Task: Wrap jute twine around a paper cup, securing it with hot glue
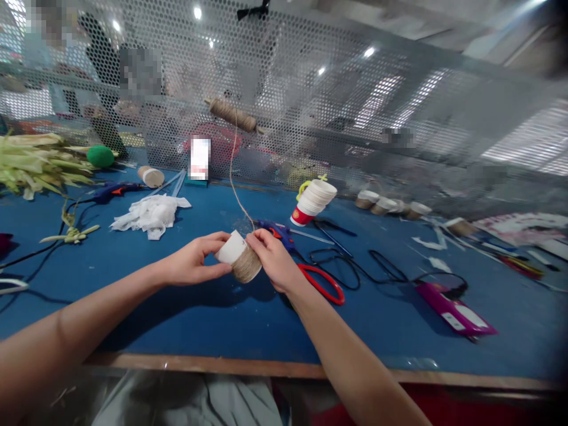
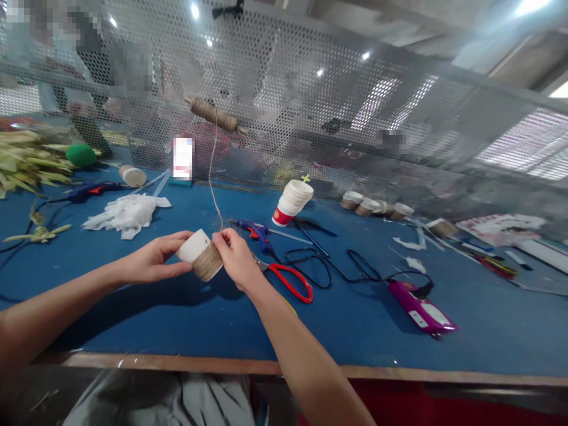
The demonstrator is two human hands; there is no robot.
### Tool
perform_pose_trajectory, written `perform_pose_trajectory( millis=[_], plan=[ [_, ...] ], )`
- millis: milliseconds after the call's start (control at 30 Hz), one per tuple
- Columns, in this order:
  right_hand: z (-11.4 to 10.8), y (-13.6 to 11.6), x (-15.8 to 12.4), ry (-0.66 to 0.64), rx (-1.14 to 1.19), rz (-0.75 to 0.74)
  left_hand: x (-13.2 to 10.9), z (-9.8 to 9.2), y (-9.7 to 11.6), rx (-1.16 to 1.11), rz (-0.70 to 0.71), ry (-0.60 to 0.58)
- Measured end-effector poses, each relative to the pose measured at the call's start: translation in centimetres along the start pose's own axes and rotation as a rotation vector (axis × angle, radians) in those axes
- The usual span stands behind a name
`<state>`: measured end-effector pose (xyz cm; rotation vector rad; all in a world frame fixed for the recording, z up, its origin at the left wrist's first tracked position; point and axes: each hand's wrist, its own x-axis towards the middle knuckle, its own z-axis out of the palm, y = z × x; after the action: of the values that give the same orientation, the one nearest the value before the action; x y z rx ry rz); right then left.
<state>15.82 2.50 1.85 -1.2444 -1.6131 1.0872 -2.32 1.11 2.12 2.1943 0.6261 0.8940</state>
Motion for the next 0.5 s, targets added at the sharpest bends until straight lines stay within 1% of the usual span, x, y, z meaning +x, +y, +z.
perform_pose_trajectory(
  millis=[133, 233, 300, 367, 500],
  plan=[
    [0.1, 0.0, 0.1, 0.008, -0.086, -0.014, 0.0, 0.0, 0.1, -0.005, -0.010, -0.010],
    [0.0, 0.1, 0.1, 0.029, -0.169, -0.082, 0.0, -0.1, 0.3, -0.020, -0.043, -0.023],
    [-0.1, 0.1, 0.0, 0.073, -0.255, -0.159, 0.0, 0.0, 0.3, -0.041, -0.108, -0.029],
    [0.1, 0.0, -0.2, 0.129, -0.354, -0.247, 0.1, 0.2, 0.3, -0.089, -0.204, -0.020],
    [0.7, -0.3, -0.9, 0.192, -0.546, -0.413, 0.1, 1.0, 0.2, -0.271, -0.386, 0.063]
  ],
)
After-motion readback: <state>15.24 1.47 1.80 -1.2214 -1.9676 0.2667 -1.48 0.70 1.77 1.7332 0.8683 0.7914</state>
